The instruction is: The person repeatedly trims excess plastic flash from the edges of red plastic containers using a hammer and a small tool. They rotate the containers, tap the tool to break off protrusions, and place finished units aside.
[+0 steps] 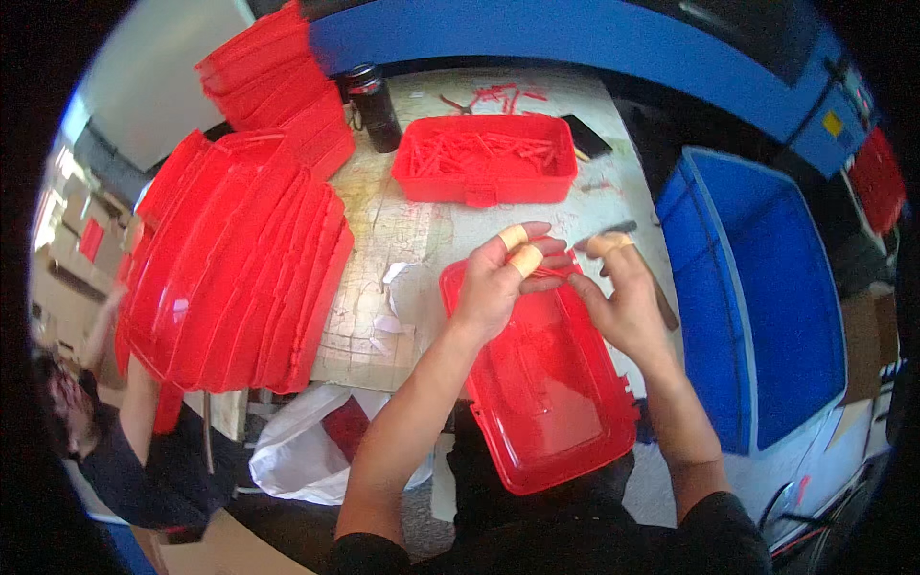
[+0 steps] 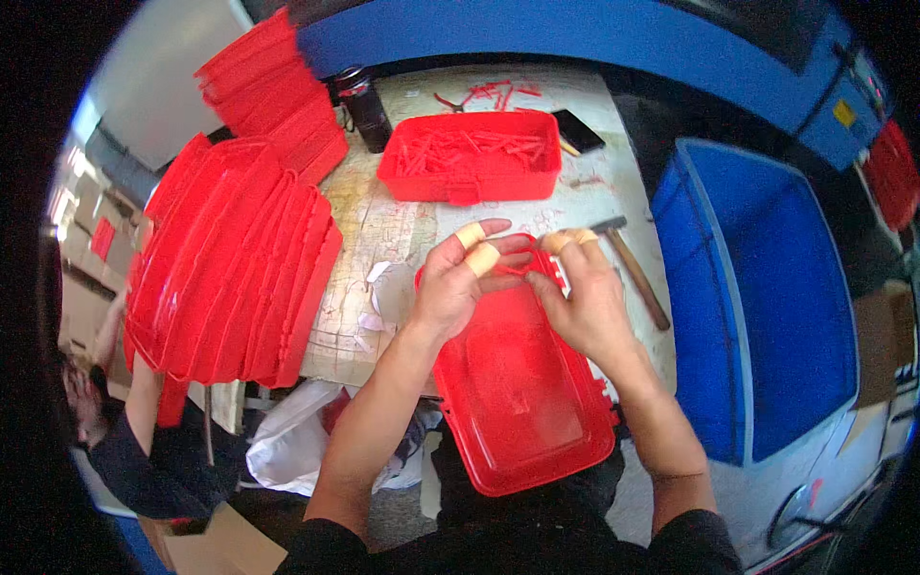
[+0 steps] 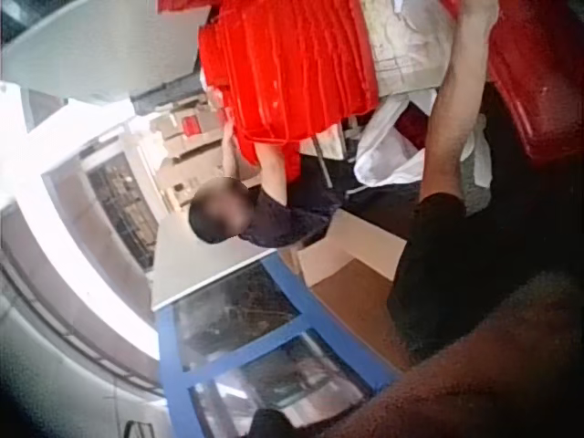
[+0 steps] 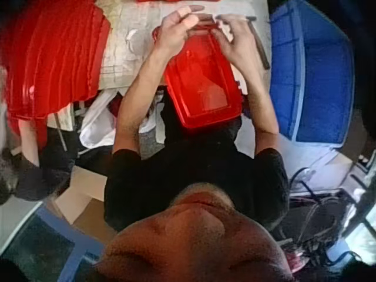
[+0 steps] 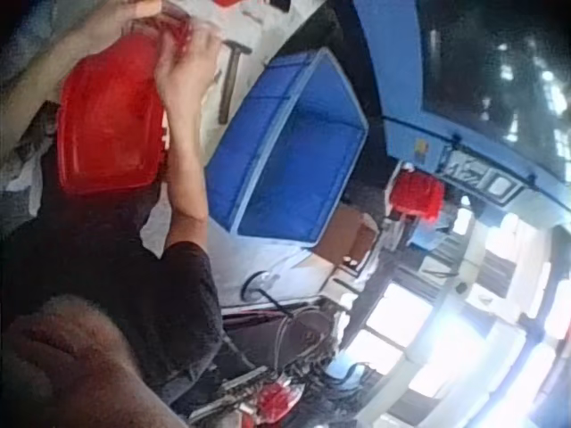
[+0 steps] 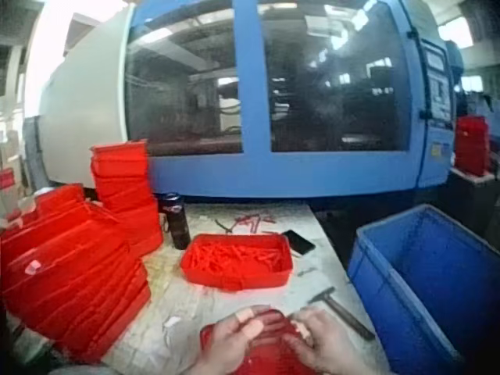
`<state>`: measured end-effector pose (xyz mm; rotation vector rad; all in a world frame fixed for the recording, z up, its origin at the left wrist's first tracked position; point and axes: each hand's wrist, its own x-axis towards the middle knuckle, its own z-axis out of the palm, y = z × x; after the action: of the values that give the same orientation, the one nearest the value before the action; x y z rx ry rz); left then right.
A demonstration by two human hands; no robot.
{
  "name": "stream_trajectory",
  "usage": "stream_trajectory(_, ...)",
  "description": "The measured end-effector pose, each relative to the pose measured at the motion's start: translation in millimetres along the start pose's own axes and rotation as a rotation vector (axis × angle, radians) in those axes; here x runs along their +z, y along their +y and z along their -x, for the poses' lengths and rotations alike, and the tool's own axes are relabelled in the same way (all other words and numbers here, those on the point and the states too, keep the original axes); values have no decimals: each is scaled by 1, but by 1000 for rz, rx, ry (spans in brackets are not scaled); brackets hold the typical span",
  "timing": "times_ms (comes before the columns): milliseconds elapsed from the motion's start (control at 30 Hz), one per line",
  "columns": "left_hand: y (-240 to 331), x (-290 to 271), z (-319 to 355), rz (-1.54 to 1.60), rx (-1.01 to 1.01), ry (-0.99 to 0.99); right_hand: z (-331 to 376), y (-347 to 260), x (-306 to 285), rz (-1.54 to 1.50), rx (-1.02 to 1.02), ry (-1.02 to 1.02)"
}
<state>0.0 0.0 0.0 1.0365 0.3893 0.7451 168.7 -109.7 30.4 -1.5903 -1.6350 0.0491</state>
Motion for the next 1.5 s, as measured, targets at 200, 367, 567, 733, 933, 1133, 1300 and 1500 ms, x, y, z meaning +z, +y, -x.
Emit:
stream_trajectory(200, 12, 9, -1, 373, -24, 52, 40, -2, -21, -514, 528, -340)
stream_trajectory(367, -26, 74, 6, -22, 159, -294, 69, -3, -7, -1083, 588, 310)
stream_trajectory(567, -42, 99, -14, -504, 346, -357, 88, 26, -38, -1208, 643, 781)
stream_trajectory(733, -75, 71, -4, -1381, 283, -1219, 154, 44, -84, -1265, 629, 562)
stream_trajectory(933, -52, 15, -51, -1807, 81, -615, 185, 30, -58, -887, 967, 326)
stream_trajectory(1133, 9, -83, -23, -1703, -179, 16, 159, 42, -49, -143, 726, 52)
stream_trajectory(1300, 14, -102, 28, -1565, -426, 136, 114, 37, -39, -273, 787, -87)
stream_trajectory(1500, 13, -116, 50, -1291, -338, 164, 48, 36, -4, -59, 420, -224)
